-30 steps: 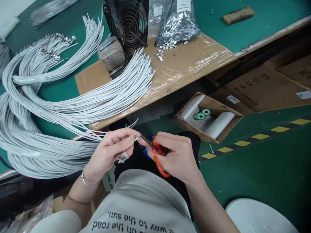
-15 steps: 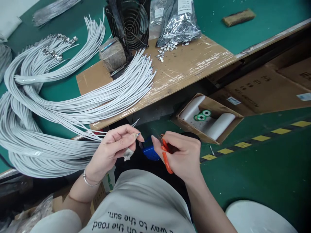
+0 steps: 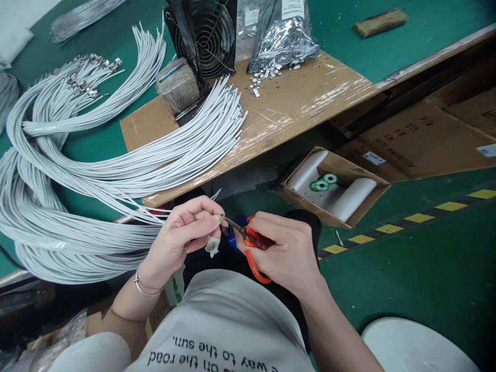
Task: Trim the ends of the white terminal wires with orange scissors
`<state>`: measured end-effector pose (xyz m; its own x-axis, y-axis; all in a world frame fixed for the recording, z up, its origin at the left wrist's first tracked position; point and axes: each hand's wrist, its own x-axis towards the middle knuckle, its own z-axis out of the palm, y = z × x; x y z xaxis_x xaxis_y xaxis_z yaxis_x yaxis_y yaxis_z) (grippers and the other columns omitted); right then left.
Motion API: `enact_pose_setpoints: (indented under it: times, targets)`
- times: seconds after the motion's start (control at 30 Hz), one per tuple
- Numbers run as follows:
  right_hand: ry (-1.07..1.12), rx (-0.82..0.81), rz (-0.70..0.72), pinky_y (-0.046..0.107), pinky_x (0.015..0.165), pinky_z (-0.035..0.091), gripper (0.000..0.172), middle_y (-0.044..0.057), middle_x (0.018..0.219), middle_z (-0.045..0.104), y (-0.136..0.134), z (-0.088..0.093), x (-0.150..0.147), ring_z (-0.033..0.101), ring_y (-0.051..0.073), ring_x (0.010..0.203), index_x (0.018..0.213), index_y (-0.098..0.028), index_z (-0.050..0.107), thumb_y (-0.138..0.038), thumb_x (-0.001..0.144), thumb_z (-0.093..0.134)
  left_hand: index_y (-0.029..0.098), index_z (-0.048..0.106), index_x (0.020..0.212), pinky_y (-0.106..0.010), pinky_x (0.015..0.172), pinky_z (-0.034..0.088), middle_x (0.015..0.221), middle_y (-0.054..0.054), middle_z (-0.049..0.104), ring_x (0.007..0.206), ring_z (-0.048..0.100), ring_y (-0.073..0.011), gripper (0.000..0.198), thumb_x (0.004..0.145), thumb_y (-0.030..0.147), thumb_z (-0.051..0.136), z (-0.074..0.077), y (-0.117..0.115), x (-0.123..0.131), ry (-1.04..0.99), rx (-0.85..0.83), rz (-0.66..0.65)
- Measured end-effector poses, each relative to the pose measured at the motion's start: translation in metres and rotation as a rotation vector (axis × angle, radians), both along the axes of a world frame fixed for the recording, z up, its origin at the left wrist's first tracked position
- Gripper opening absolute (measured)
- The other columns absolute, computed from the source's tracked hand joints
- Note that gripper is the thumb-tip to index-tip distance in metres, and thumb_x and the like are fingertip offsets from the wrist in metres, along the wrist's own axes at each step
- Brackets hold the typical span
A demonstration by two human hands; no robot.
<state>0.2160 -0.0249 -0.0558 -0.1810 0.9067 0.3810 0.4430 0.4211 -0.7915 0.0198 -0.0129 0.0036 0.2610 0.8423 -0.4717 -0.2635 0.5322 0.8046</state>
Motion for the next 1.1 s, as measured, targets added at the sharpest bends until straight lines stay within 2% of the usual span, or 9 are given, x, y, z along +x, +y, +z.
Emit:
enact_pose_setpoints:
  times: [0.4, 0.57, 0.77, 1.1]
  targets:
    - [-0.002, -0.02, 0.007, 0.027, 0.049, 0.02, 0.044, -0.007, 0.062, 0.027, -0.0001, 0.0002, -0.0001, 0.024, 0.008, 0.056, 0.066, -0.023, 0.027, -0.009, 0.086, 0.063, 0.017, 0.08, 0.092, -0.013, 0.039, 0.016, 0.067, 0.0, 0.069, 0.048, 0.034, -0.0031, 0.023, 0.087, 0.036, 0.092, -0.0015, -0.0006, -0.0009, 0.009, 0.031, -0.006]
    - [-0.01, -0.014, 0.002, 0.027, 0.048, 0.02, 0.043, -0.006, 0.061, 0.029, 0.0006, 0.0004, -0.0004, 0.024, 0.009, 0.055, 0.062, -0.023, 0.028, -0.008, 0.084, 0.063, 0.017, 0.079, 0.092, -0.014, 0.04, 0.016, 0.065, 0.001, 0.067, 0.047, 0.03, -0.0023, 0.022, 0.088, 0.035, 0.091, -0.0012, -0.0005, -0.0006, 0.015, 0.045, -0.014]
    - [-0.007, -0.042, 0.01, 0.028, 0.048, 0.022, 0.043, -0.006, 0.059, 0.031, -0.0001, 0.001, 0.0006, 0.026, 0.009, 0.054, 0.06, -0.023, 0.029, -0.007, 0.081, 0.063, 0.018, 0.078, 0.094, -0.016, 0.041, 0.016, 0.067, 0.001, 0.067, 0.048, 0.034, -0.0037, 0.023, 0.088, 0.036, 0.091, -0.0005, -0.0026, -0.0007, 0.079, 0.058, -0.008]
    - [-0.039, 0.043, -0.003, 0.028, 0.047, 0.022, 0.043, -0.006, 0.057, 0.032, 0.0, 0.001, 0.0014, 0.026, 0.009, 0.052, 0.06, -0.023, 0.029, -0.007, 0.084, 0.062, 0.017, 0.079, 0.093, -0.019, 0.041, 0.016, 0.066, 0.001, 0.067, 0.045, 0.025, -0.0027, 0.024, 0.088, 0.038, 0.089, 0.0024, -0.0033, 0.0, 0.129, 0.058, -0.026]
